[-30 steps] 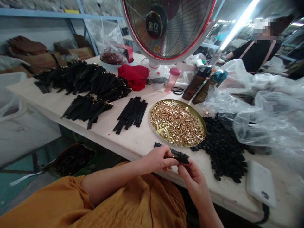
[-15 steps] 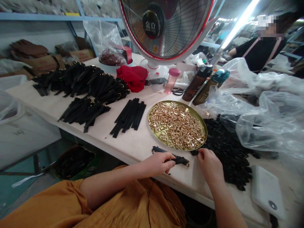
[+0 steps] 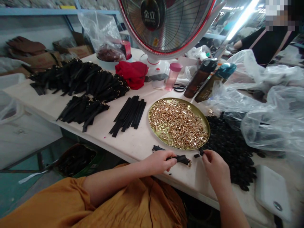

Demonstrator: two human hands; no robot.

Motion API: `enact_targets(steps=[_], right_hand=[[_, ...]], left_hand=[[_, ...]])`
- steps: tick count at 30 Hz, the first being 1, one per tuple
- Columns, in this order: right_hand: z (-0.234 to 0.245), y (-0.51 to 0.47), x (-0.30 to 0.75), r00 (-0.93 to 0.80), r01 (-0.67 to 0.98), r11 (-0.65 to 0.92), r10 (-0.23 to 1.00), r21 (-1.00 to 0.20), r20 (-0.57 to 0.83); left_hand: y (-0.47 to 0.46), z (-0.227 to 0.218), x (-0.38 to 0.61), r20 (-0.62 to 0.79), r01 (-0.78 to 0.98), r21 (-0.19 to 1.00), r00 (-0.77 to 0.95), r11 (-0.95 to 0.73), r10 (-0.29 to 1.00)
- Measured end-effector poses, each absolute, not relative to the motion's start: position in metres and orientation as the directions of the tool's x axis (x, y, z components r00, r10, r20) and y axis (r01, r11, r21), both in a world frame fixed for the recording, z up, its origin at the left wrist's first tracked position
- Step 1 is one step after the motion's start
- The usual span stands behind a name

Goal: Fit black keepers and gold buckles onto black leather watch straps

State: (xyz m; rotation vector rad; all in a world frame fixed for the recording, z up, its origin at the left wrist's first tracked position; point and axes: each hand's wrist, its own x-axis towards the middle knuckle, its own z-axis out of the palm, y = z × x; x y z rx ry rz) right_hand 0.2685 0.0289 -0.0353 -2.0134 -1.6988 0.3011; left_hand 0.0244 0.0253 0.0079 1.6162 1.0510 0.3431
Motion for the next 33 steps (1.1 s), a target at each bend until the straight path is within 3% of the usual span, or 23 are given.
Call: enact_targets(steps=[2, 4, 6, 8, 13, 19, 25, 29, 33], right_hand=[[-0.026, 0.020, 0.258, 0.258, 0.653, -0.153, 0.966, -0.742, 0.028], [-0.016, 0.011, 0.242, 0.249, 0.216, -0.226, 0.953, -0.950, -0.170], [-0.007, 0.004, 0.225, 0.179, -0.147, -0.285, 0.934, -0.947, -0.309], [-0.003, 0.000, 0.213, 0.144, -0.259, -0.307, 0.925, -0.915, -0.352], [-0.006, -0.006, 0.200, 0.144, -0.309, -0.334, 0.909, -0.890, -0.391], [-0.012, -0.021, 0.199, 0.221, -0.152, -0.295, 0.920, -0.943, -0.323], [-0.016, -0.033, 0.204, 0.025, -0.204, -0.431, 0.895, -0.879, -0.445], [-0.021, -0.040, 0.200, 0.095, -0.165, -0.433, 0.887, -0.886, -0.451], [-0.024, -0.041, 0.197, 0.227, -0.185, -0.389, 0.876, -0.902, -0.424]], left_hand=[[0.027, 0.010, 0.026, -0.262, 0.418, 0.909, 0.545, 0.014, 0.797], [0.029, 0.013, 0.029, -0.209, 0.376, 0.927, 0.526, -0.005, 0.825], [0.030, 0.014, 0.032, -0.171, 0.360, 0.932, 0.522, -0.033, 0.836], [0.028, 0.014, 0.032, -0.159, 0.394, 0.916, 0.529, -0.075, 0.833], [0.018, 0.010, 0.026, -0.102, 0.522, 0.828, 0.498, -0.204, 0.861], [0.011, 0.007, 0.021, -0.046, 0.552, 0.769, 0.550, -0.322, 0.834], [0.014, 0.008, 0.011, -0.061, 0.548, 0.681, 0.704, -0.487, 0.707], [0.014, 0.011, 0.012, -0.136, 0.584, 0.686, 0.690, -0.435, 0.711], [0.012, 0.009, 0.018, -0.211, 0.594, 0.759, 0.610, -0.265, 0.764]])
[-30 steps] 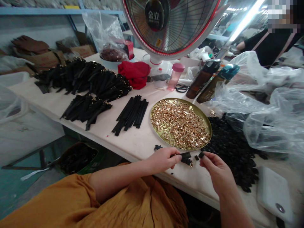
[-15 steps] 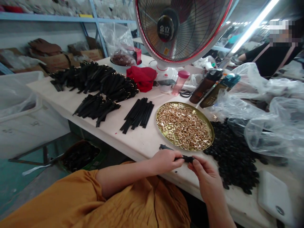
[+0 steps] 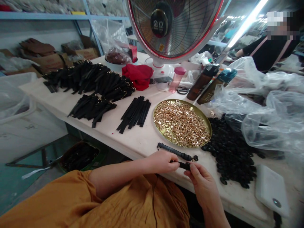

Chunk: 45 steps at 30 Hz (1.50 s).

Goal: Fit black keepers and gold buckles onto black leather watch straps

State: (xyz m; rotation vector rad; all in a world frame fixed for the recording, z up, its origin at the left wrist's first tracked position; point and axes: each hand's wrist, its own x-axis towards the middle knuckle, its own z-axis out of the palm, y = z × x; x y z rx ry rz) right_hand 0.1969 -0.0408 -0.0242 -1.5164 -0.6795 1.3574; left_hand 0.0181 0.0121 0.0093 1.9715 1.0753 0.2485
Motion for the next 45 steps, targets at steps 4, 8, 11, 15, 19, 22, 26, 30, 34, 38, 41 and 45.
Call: enact_targets(steps=[4, 8, 11, 15, 19, 22, 26, 30, 34, 38, 41, 45], right_hand=[[-0.023, -0.037, 0.193, 0.251, -0.321, -0.363, 0.858, -0.874, -0.449], [-0.022, -0.034, 0.191, 0.229, -0.399, -0.363, 0.850, -0.842, -0.474], [-0.022, -0.032, 0.191, 0.208, -0.447, -0.373, 0.840, -0.813, -0.501], [-0.021, -0.030, 0.188, 0.170, -0.556, -0.363, 0.831, -0.748, -0.529], [-0.020, -0.031, 0.180, 0.139, -0.614, -0.346, 0.837, -0.709, -0.529], [-0.022, -0.034, 0.177, 0.168, -0.565, -0.312, 0.863, -0.764, -0.476], [-0.026, -0.038, 0.184, 0.253, -0.292, -0.274, 0.902, -0.916, -0.350], [-0.026, -0.038, 0.191, 0.256, -0.144, -0.249, 0.925, -0.958, -0.279], [-0.023, -0.037, 0.193, 0.226, -0.306, -0.256, 0.916, -0.917, -0.331], [-0.023, -0.039, 0.194, 0.129, -0.473, -0.346, 0.882, -0.810, -0.453], [-0.023, -0.041, 0.191, 0.056, -0.492, -0.394, 0.875, -0.776, -0.480], [-0.023, -0.043, 0.185, 0.049, -0.526, -0.375, 0.883, -0.763, -0.467]], left_hand=[[0.010, 0.004, 0.024, -0.223, 0.606, 0.776, 0.523, -0.174, 0.823], [0.008, 0.001, 0.026, -0.211, 0.596, 0.789, 0.491, -0.149, 0.845], [0.006, 0.003, 0.027, -0.207, 0.578, 0.806, 0.474, -0.126, 0.856], [0.002, 0.005, 0.029, -0.187, 0.590, 0.797, 0.445, -0.129, 0.876], [-0.001, 0.004, 0.033, -0.142, 0.603, 0.783, 0.413, -0.153, 0.900], [-0.002, 0.003, 0.032, -0.130, 0.615, 0.768, 0.420, -0.176, 0.898], [-0.002, 0.006, 0.027, -0.114, 0.640, 0.711, 0.514, -0.292, 0.850], [0.000, 0.009, 0.026, -0.126, 0.626, 0.717, 0.549, -0.306, 0.826], [-0.001, 0.008, 0.030, -0.104, 0.552, 0.792, 0.543, -0.261, 0.833], [-0.004, 0.008, 0.030, -0.105, 0.516, 0.815, 0.581, -0.265, 0.807], [-0.005, 0.008, 0.029, -0.108, 0.518, 0.812, 0.586, -0.269, 0.803], [-0.005, 0.006, 0.033, -0.135, 0.536, 0.818, 0.530, -0.208, 0.837]])
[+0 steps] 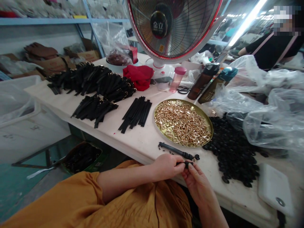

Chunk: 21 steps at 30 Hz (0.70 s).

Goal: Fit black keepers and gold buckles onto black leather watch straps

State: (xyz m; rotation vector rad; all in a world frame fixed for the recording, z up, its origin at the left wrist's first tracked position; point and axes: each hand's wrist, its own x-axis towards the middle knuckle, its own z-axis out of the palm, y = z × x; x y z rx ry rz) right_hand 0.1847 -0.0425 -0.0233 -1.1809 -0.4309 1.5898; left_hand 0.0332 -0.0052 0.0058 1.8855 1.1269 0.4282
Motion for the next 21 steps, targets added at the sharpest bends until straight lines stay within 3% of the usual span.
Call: enact_targets(steps=[5, 9, 14, 19, 21], right_hand=[[-0.024, -0.041, 0.183, 0.171, -0.534, -0.334, 0.857, -0.777, -0.487], [-0.020, -0.040, 0.178, 0.142, -0.511, -0.350, 0.866, -0.785, -0.479], [-0.016, -0.045, 0.180, 0.187, -0.352, -0.307, 0.903, -0.884, -0.388], [-0.014, -0.045, 0.182, 0.261, -0.041, -0.272, 0.926, -0.961, -0.273], [-0.015, -0.043, 0.180, 0.241, -0.082, -0.292, 0.922, -0.953, -0.303]], left_hand=[[0.000, 0.005, 0.034, -0.196, 0.445, 0.889, 0.582, -0.108, 0.789], [0.005, 0.004, 0.034, -0.200, 0.445, 0.892, 0.556, -0.086, 0.807], [0.008, 0.004, 0.035, -0.224, 0.425, 0.904, 0.572, -0.051, 0.789], [0.007, 0.007, 0.037, -0.199, 0.420, 0.904, 0.569, -0.074, 0.798], [0.006, 0.007, 0.038, -0.185, 0.432, 0.898, 0.543, -0.083, 0.819]])
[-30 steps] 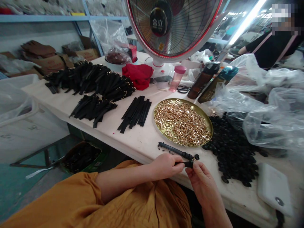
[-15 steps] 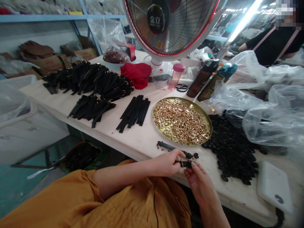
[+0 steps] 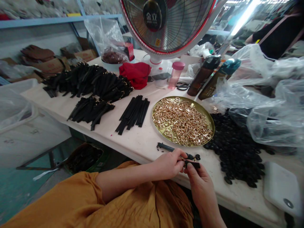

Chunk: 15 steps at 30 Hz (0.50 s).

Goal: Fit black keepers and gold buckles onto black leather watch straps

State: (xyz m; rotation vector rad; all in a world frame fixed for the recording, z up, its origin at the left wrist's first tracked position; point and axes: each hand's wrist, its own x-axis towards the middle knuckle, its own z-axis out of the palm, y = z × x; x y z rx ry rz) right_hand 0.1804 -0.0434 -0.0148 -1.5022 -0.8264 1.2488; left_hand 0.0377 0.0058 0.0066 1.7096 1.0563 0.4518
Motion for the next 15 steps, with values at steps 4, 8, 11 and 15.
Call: enact_targets(steps=[4, 8, 11, 15], right_hand=[[-0.017, -0.042, 0.183, 0.146, -0.346, -0.312, 0.914, -0.885, -0.379], [-0.014, -0.042, 0.188, 0.055, -0.450, -0.303, 0.929, -0.840, -0.365], [-0.014, -0.042, 0.184, 0.072, -0.486, -0.324, 0.911, -0.812, -0.407], [-0.016, -0.043, 0.177, -0.066, -0.505, -0.452, 0.870, -0.736, -0.488]], left_hand=[[0.008, 0.009, 0.035, -0.204, 0.424, 0.904, 0.547, -0.059, 0.812], [0.010, 0.013, 0.029, -0.221, 0.396, 0.917, 0.588, -0.039, 0.778], [0.008, 0.013, 0.027, -0.195, 0.426, 0.902, 0.547, -0.070, 0.814], [0.002, 0.014, 0.027, -0.172, 0.533, 0.835, 0.490, -0.137, 0.855]])
